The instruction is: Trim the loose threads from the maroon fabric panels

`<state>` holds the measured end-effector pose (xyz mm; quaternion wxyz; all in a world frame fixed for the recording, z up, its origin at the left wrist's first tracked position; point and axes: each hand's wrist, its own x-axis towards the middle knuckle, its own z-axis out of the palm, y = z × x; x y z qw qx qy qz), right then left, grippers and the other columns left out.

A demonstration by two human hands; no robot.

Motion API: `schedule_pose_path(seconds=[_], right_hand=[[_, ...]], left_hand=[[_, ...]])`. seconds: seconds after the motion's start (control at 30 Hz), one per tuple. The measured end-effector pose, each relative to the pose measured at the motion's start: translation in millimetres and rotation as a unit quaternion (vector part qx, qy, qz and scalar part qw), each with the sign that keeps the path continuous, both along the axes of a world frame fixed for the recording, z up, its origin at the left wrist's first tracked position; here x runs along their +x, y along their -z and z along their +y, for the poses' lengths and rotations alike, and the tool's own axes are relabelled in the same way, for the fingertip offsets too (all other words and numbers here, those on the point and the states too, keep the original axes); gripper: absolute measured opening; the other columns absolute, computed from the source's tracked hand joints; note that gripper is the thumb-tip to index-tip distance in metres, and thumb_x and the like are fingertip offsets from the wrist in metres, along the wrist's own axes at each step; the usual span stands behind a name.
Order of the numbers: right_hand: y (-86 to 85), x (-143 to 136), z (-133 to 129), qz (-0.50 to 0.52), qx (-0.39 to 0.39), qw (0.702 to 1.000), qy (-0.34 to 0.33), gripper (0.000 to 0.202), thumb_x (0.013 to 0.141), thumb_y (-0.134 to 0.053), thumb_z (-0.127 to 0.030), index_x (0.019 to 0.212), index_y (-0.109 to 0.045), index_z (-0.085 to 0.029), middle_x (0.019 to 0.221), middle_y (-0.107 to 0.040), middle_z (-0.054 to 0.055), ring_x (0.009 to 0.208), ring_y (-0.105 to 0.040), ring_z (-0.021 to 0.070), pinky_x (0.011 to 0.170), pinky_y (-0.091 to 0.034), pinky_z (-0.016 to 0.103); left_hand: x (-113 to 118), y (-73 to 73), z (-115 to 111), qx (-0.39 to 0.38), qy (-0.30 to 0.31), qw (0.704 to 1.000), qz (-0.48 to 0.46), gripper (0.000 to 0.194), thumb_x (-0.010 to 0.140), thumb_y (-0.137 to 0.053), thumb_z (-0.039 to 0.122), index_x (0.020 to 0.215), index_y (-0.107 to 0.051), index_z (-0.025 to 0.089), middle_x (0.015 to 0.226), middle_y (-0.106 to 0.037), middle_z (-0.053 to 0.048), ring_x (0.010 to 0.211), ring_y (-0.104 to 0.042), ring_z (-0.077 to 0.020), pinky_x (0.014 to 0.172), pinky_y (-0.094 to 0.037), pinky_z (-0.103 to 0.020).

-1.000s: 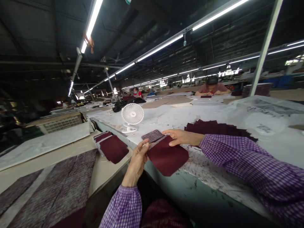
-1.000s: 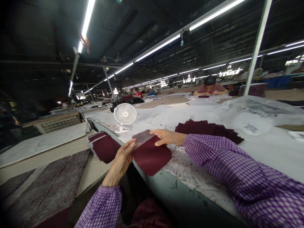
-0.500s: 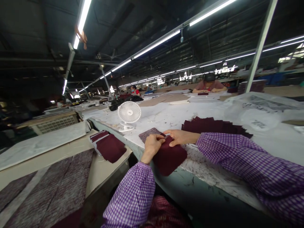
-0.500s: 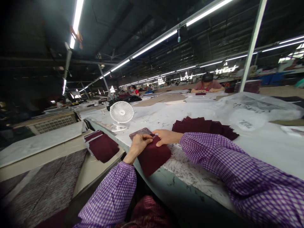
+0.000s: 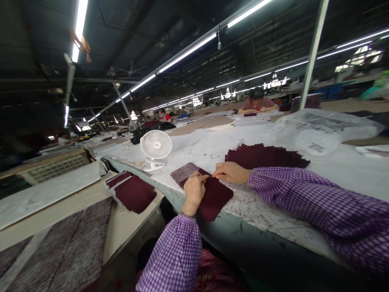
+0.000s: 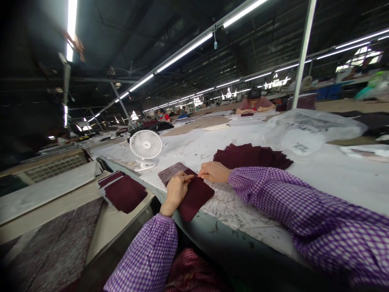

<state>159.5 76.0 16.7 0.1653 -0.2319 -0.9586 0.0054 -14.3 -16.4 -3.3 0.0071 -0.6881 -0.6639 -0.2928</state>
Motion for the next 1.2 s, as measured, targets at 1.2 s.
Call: schedule_pose_path(seconds=[1.2], right_hand=[[10.7, -12.6, -18.7, 0.049, 0.037, 0.994, -0.095, 0.032, 0.087, -0.038, -0.01, 0.109, -0.062, -0.012, 0.106, -0.062, 0.012, 0.095, -0.059, 0.0192, 0.085, -0.048, 0.033]], left_hand=[[-8.2, -8.4, -9.2, -0.015, 0.04, 0.997, 0.07, 0.026, 0.085, -0.049, 0.018, 0.095, -0.072, 0.027, 0.091, -0.065, -0.003, 0.089, -0.057, -0.0181, 0.076, -0.043, -0.026]])
